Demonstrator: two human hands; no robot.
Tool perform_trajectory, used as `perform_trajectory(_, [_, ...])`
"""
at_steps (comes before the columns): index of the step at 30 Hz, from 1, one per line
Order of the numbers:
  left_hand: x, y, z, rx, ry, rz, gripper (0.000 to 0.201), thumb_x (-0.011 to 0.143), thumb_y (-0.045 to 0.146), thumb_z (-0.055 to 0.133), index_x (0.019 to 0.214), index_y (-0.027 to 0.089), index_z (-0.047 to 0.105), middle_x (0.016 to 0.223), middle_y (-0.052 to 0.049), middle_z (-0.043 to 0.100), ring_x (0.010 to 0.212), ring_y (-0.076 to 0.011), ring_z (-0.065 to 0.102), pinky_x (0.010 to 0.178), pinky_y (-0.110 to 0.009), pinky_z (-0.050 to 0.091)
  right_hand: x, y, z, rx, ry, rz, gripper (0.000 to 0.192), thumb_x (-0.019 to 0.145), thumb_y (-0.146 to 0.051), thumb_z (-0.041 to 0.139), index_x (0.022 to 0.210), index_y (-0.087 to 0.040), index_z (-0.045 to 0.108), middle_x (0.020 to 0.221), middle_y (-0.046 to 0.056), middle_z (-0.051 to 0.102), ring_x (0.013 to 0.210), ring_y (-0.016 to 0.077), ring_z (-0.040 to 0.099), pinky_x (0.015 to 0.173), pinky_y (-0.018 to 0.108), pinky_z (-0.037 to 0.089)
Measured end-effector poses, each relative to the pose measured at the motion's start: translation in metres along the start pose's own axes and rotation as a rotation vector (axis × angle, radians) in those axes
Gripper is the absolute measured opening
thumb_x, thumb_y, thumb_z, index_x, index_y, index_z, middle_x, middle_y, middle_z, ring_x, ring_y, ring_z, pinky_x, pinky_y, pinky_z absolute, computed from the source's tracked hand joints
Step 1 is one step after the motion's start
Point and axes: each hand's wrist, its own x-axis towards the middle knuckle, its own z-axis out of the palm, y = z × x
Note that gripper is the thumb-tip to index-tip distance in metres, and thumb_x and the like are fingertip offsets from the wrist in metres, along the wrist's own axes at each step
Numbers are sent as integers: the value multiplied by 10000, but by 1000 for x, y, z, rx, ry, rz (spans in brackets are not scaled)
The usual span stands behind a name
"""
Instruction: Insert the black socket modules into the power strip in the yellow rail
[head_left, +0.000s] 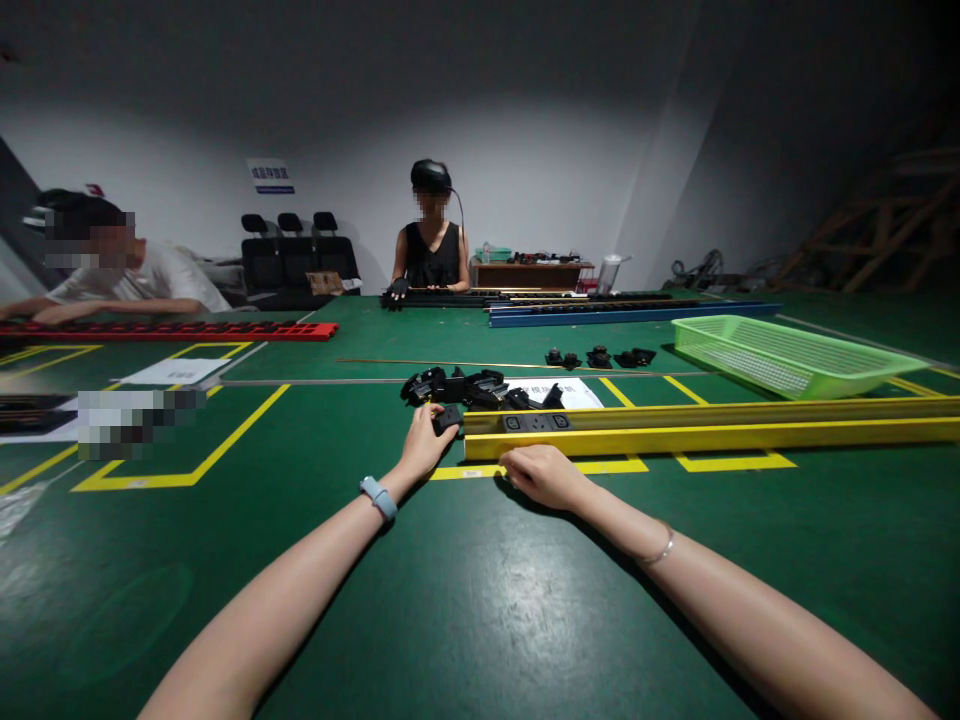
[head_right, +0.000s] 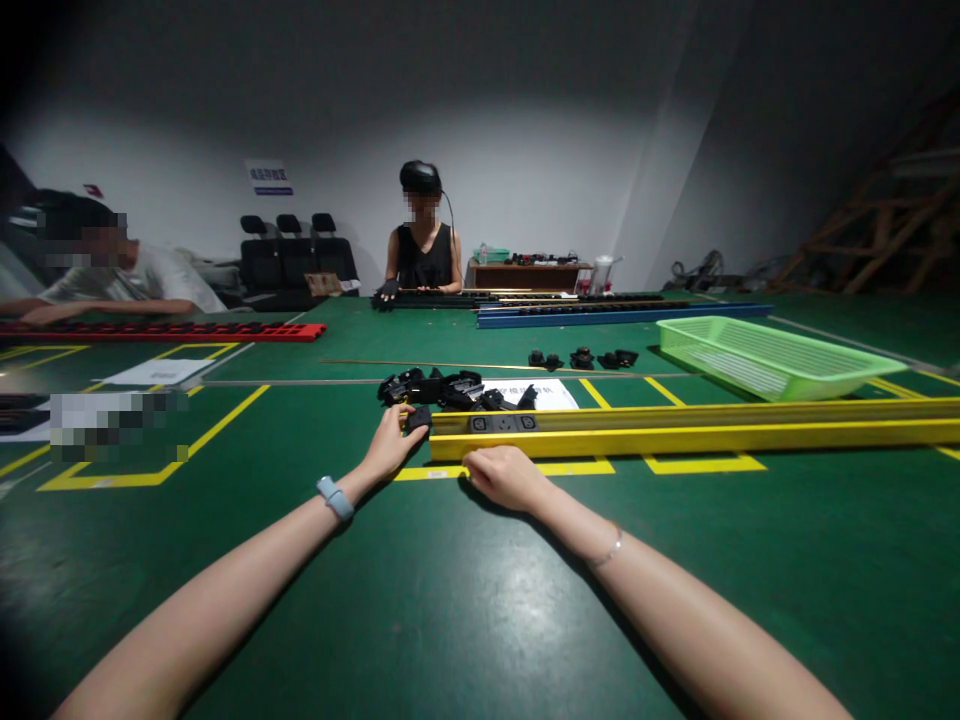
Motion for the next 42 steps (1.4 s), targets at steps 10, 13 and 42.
perform_trajectory(10, [-2,4,-2,-131,126,-37,540,679,342,734,1152,201,514,1158,-74,401,982,-188,587,953,-393,464,0,2,2,-6,-2,-10,113,889,-185,459,887,-177,572,734,33,640,667,139,584,632,234,375])
perform_trajectory(13, [-1,4,-3,-170,162,-53,542,691,368,724,1163,193,522,1192,-96,425,1033,-211,579,972,-399,446,0,2,1,-10,12,-11,118,896,-192,455,882,-177,571,727,32,635,651,136,577,619,236,369])
perform_trajectory(42, [-3,23,-12,-513,-129,-86,467,717,281,661,1146,175,510,1072,-88,623,924,-198,626,845,-352,492,0,2,0,10,20,-16,105,883,-174,467,874,-178,572,735,35,644,649,134,582,617,232,381])
